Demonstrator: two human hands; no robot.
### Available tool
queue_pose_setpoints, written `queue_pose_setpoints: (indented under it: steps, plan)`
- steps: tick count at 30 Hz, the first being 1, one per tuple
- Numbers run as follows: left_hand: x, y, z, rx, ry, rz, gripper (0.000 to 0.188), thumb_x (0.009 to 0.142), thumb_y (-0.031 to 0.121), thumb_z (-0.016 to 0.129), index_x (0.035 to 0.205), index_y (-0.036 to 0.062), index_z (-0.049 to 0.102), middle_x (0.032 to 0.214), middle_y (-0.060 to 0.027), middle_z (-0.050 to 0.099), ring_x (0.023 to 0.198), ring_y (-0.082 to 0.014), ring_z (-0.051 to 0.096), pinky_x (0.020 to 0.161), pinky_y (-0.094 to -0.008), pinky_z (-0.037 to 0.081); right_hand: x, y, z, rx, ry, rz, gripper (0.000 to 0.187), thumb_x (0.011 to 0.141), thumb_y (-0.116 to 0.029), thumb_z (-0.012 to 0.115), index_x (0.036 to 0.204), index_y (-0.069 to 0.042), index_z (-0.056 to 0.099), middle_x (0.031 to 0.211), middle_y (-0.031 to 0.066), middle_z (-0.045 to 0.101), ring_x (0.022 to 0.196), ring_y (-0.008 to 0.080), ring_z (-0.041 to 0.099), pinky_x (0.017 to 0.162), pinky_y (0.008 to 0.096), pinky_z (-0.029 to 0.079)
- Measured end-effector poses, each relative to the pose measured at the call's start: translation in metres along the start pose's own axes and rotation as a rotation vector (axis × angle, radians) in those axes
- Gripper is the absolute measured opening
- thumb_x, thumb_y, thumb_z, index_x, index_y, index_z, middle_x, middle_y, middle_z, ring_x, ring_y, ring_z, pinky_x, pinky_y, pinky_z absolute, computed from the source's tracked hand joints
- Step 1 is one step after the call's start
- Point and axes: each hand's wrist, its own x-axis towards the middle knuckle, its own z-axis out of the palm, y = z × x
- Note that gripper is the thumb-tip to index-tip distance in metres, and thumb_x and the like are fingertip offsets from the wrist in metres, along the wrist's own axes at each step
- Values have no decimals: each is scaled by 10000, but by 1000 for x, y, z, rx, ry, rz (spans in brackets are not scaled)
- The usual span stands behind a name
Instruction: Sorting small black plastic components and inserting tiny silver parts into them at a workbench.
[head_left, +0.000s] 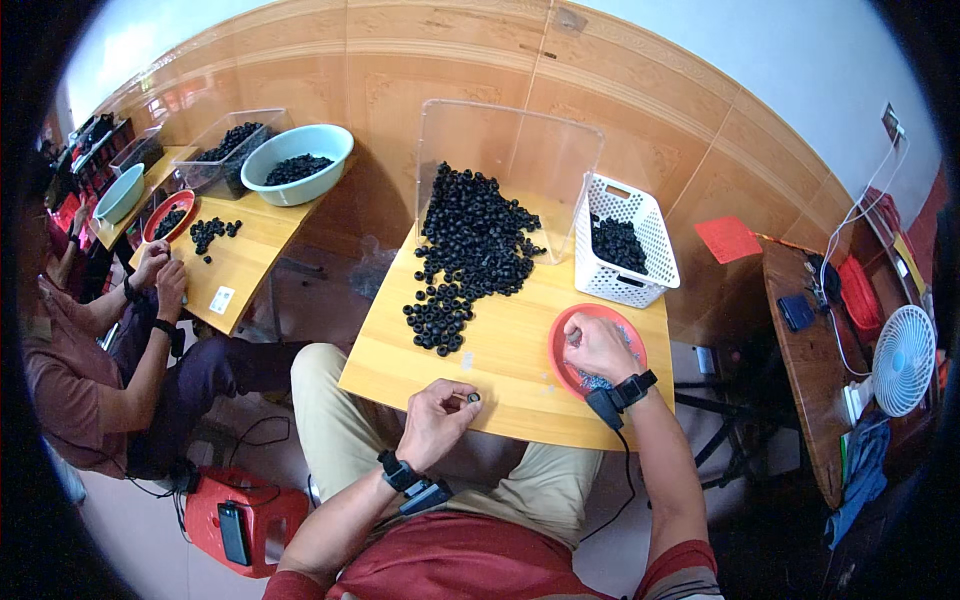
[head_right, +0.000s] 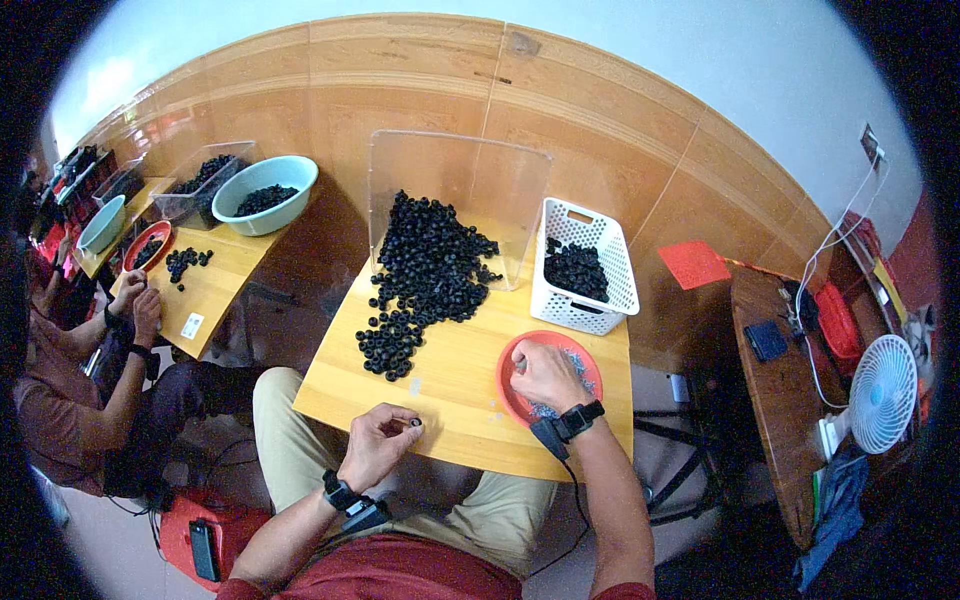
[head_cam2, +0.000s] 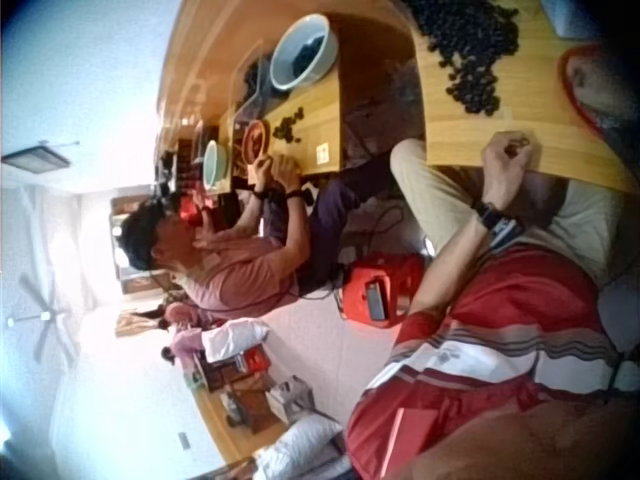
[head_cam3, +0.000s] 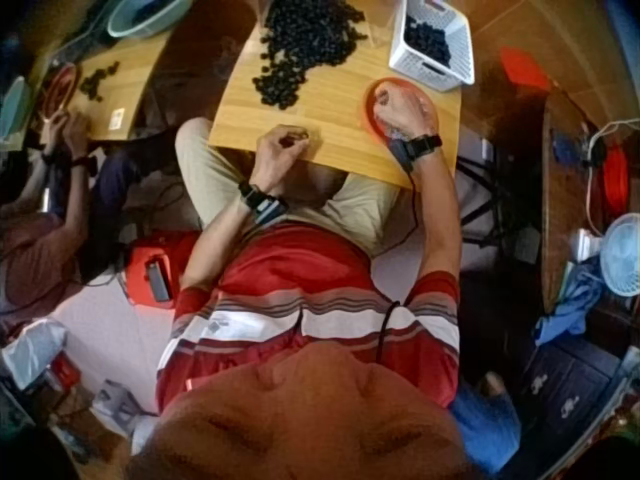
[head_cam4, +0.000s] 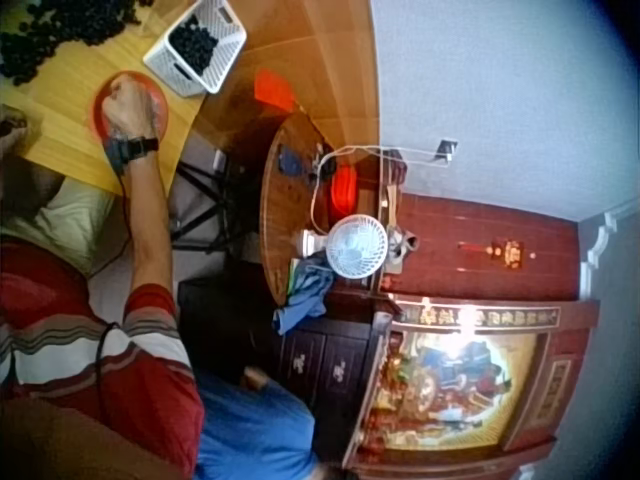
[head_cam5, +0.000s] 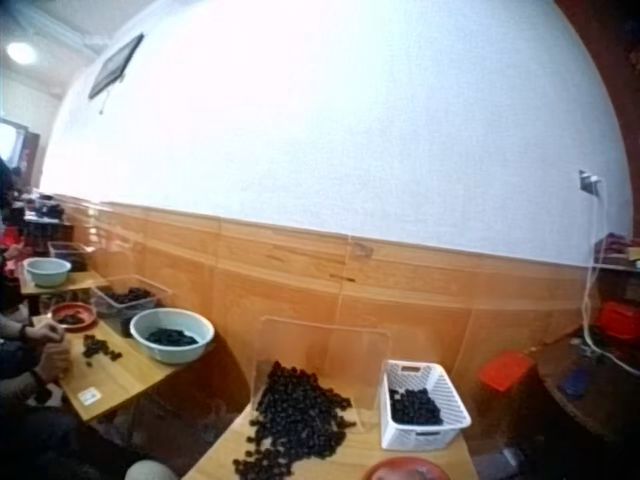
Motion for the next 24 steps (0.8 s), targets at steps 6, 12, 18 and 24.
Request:
queue_pose_setpoints:
  steps: [6,12,18,24]
  plan:
    - [4,-1,15,-411,-121,-147,171,891,76,705,1029,-23,692,888,-45,691,768,-108,653,695,-241,545,-31,-46,-22,252,63,1,183,734,-64,710,887,-22,618,649,84,607,556,161,591,536,311,469]
    - [14,22,33,-897,-317,-424,157,927,94,672,1073,40,653,984,-46,687,865,-136,672,780,-290,587,-69,-75,-17,547,62,-170,181,766,3,733,906,-9,618,746,-8,620,611,17,539,537,193,430]
    - [17,28,38,-1084,-476,-484,146,960,114,626,1088,44,639,982,-50,682,843,-137,672,765,-265,582,-80,-83,-19,621,78,-295,170,756,-27,748,898,-15,655,831,63,647,674,94,599,591,253,502]
    - [18,27,40,-1084,-509,-470,159,966,101,610,1102,22,638,981,-68,685,827,-134,669,761,-264,577,-80,-66,-7,792,-13,-284,182,808,-1,745,983,8,695,887,75,655,705,100,605,594,220,489]
